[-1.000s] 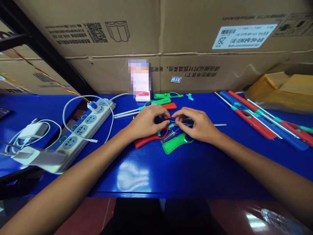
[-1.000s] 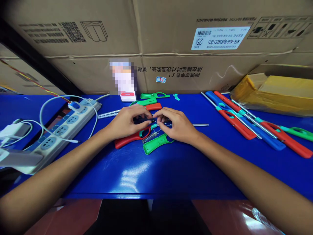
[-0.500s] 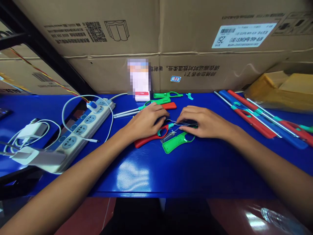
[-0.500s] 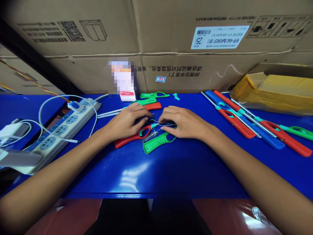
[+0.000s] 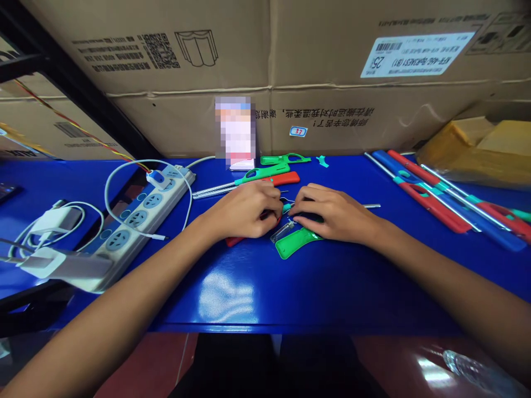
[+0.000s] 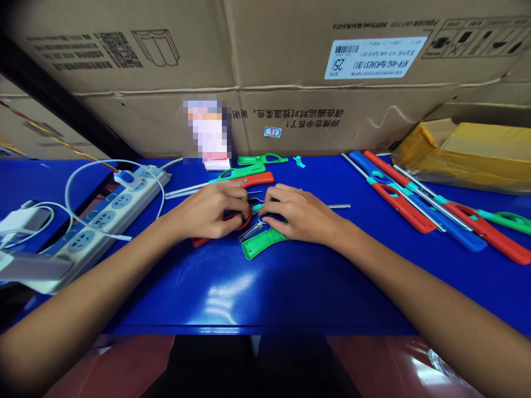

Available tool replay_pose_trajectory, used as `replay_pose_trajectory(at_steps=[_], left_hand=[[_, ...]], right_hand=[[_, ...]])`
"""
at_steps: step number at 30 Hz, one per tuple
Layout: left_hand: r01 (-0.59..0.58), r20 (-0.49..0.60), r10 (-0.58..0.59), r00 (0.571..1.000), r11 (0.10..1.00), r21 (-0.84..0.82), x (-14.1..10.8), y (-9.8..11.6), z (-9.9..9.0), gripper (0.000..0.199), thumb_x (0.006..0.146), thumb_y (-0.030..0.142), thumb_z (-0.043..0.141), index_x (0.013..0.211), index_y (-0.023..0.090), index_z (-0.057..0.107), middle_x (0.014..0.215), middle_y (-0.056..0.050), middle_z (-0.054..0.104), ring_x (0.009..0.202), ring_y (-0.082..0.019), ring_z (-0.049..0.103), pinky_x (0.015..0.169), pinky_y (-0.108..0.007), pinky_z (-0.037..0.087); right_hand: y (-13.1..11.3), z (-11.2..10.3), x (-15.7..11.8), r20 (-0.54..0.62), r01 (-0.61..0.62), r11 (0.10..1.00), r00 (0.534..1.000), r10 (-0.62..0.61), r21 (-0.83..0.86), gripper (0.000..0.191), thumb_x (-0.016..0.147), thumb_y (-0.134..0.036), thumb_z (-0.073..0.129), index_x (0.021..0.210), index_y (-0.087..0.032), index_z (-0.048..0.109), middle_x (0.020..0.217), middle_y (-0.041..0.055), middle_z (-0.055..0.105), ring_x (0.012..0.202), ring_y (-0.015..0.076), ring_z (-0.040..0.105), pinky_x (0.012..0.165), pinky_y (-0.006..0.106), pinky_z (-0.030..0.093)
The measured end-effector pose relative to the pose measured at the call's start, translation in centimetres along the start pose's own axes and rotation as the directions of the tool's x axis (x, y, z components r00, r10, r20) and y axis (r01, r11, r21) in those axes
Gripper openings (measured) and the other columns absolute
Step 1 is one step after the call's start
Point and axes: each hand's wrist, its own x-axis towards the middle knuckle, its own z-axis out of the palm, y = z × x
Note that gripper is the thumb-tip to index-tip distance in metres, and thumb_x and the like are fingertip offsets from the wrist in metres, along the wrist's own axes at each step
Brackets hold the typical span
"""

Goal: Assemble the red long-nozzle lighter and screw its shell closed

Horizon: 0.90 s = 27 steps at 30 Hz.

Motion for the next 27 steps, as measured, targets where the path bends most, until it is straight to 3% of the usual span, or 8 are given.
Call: replay_pose_trajectory(at_steps=[11,18,23,27], left_hand=[[0.02,-0.072,-0.014,0.997,0.996,0.084,-0.1,0.0,-0.4,0.03,0.096,0.017,0.052,0.086,0.018,0.08,0.085,-0.006,0.073,0.083,-0.022,0.066,0.084,-0.042,0.052],[0.006,-0.095,0.0,0.995,0.998,0.065,-0.1,0.1,-0.4,0.029,0.095,0.015,0.052,0.086,0.019,0.079,0.085,-0.005,0.073,0.083,-0.022,0.065,0.084,-0.041,0.051],[-0.049,-0.073,0.051,0.996,0.999,0.02,0.0,0.7,0.0,0.027,0.092,0.012,0.052,0.087,0.019,0.078,0.085,-0.005,0.072,0.084,-0.022,0.065,0.082,-0.04,0.051],[-0.072,-0.056,0.071,0.996,0.997,-0.003,0.3,1.1,0.7,0.024,0.098,0.014,0.055,0.098,0.019,0.079,0.092,-0.006,0.073,0.09,-0.023,0.066,0.086,-0.039,0.053]], right_hand=[[-1.1,-1.5,0.1,0.125,0.087,0.98,0.99,-0.065,-0.178,0.028,0.107,-0.028,0.062,0.122,-0.017,0.083,0.112,0.0131,0.074,0.102,0.0307,0.07,0.089,0.048,0.058],[-0.5,-1.3,-0.1,0.027,0.061,0.998,0.998,-0.06,-0.02,0.018,0.103,-0.02,0.064,0.109,-0.018,0.081,0.109,0.0093,0.076,0.1,0.0254,0.071,0.091,0.042,0.058],[-0.2,-1.4,-0.1,0.052,0.083,0.996,0.995,-0.085,0.028,0.011,0.102,-0.019,0.067,0.101,-0.021,0.078,0.109,0.008,0.076,0.101,0.0255,0.071,0.09,0.042,0.056],[0.0,-1.4,-0.1,0.063,0.078,0.995,0.995,-0.082,0.057,0.012,0.104,-0.02,0.066,0.101,-0.023,0.077,0.109,0.0072,0.077,0.101,0.0254,0.071,0.091,0.042,0.057]])
